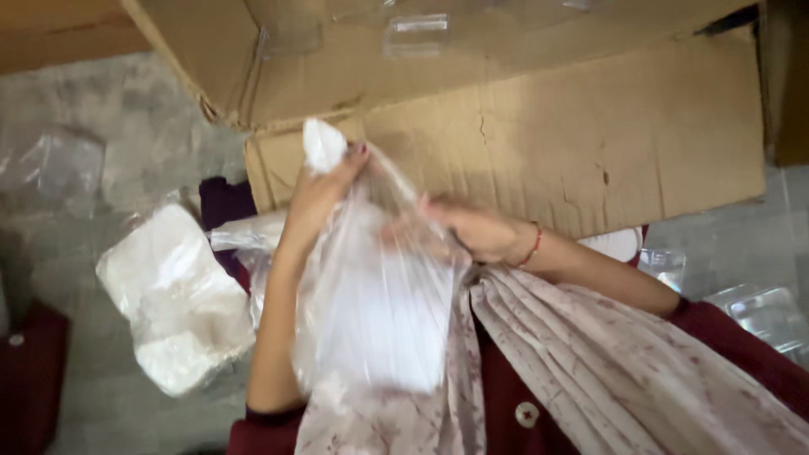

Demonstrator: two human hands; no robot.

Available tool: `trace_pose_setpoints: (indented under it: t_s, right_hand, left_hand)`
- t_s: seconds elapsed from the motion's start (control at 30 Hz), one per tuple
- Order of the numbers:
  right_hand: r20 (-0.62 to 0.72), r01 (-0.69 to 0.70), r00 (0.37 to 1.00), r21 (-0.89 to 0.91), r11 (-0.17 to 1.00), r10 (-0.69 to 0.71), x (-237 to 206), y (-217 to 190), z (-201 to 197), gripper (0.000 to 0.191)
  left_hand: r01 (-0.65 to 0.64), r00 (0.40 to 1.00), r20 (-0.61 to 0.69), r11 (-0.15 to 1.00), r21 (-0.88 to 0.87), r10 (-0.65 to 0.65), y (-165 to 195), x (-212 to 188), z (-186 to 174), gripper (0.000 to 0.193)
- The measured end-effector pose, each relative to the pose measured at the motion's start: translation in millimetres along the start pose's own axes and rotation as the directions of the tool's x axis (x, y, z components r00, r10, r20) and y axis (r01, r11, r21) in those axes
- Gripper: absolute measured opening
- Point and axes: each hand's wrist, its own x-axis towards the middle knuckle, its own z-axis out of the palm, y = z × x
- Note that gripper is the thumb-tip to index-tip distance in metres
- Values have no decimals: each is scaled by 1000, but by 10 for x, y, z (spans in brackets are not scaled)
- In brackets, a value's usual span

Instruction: The person sits on the floor and wraps clear plastic boxes in white plastic bags, twisting the bag closed around each box, and places the wrapped boxes into a large cardboard carton, repeating the cycle for successive boxes.

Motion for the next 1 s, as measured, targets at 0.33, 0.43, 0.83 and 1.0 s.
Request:
trace_pose_setpoints:
  t_s: [0.33,0.43,0.83,1.0]
  right_hand:
    - [-394,-338,901,-900,275,-181,1477,-550,-1442,73]
    - [-303,-323,946,-910,-261,-118,1784,-454,-1987,113]
    - [-324,-321,946,-917,-237,-29,1757,-255,-1998,46]
    - [37,29,995,-996,-81,-97,1742,-256,-2306,32]
  left_hand:
    - [-418,751,-436,868,267,496,-13,-1161,-2226,10]
    - [-217,606,-407,634,742,683,-175,-910,-2652,11]
    - [426,566,-532,329,843,629,-1190,-171,-3790,56]
    - [769,452,-835,337,542,313,-1377,-668,-4300,68]
